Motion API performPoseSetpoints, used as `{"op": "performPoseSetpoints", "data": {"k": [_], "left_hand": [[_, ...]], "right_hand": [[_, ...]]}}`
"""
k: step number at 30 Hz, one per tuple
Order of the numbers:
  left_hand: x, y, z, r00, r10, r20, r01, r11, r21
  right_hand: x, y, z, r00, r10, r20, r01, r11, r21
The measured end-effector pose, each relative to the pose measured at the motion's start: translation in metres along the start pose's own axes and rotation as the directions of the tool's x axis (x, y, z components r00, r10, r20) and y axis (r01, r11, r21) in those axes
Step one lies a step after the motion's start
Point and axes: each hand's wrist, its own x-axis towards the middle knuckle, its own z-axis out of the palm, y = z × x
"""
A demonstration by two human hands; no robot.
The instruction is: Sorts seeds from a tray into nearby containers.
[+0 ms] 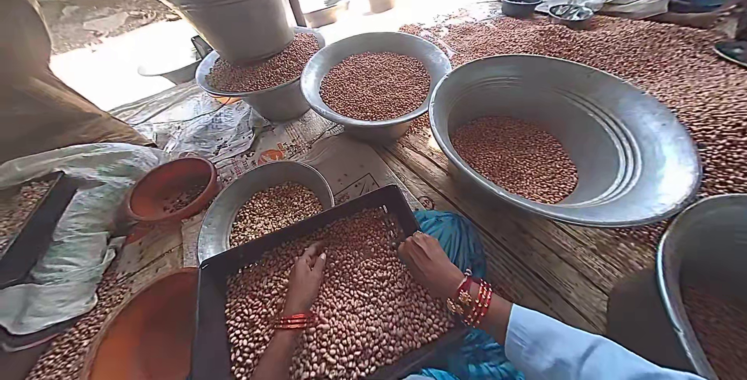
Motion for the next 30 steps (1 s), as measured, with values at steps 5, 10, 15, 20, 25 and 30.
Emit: {"op": "performPoseSetpoints", "data": {"k": [5, 10, 15, 20, 25, 30], "left_hand": [[-0.03, 0.003, 0.003, 0.977, 0.162, 0.136, -0.19, 0.955, 0.227], [-0.059, 0.007, 0.052, 0.871, 0.418, 0.259, -0.492, 0.726, 0.481], [-0.055, 0.009, 0.056, 0.888, 0.328, 0.322, -0.454, 0.733, 0.506], [-0.057, 0.012, 0.031, 0.834, 0.101, 0.542, 0.001, 0.983, -0.185], [-0.051, 0.026, 0.008, 0.756, -0.031, 0.654, 0.106, 0.992, -0.075], [-0.012, 0.053, -0.076, 0.956, 0.275, 0.103, -0.288, 0.813, 0.505]], "right_hand": [[0.003, -0.001, 0.009, 0.999, -0.029, -0.017, 0.028, 0.999, -0.021], [0.004, 0.001, -0.001, 1.0, -0.007, -0.004, 0.007, 0.999, 0.042], [-0.004, -0.005, -0.006, 0.999, -0.034, 0.038, 0.029, 0.994, 0.104], [-0.021, -0.043, -0.002, 0.94, -0.331, -0.08, 0.341, 0.917, 0.207], [-0.02, -0.051, -0.006, 0.893, -0.406, -0.191, 0.441, 0.875, 0.201], [-0.012, -0.005, -0.005, 0.899, -0.063, -0.433, 0.142, 0.978, 0.152]]}}
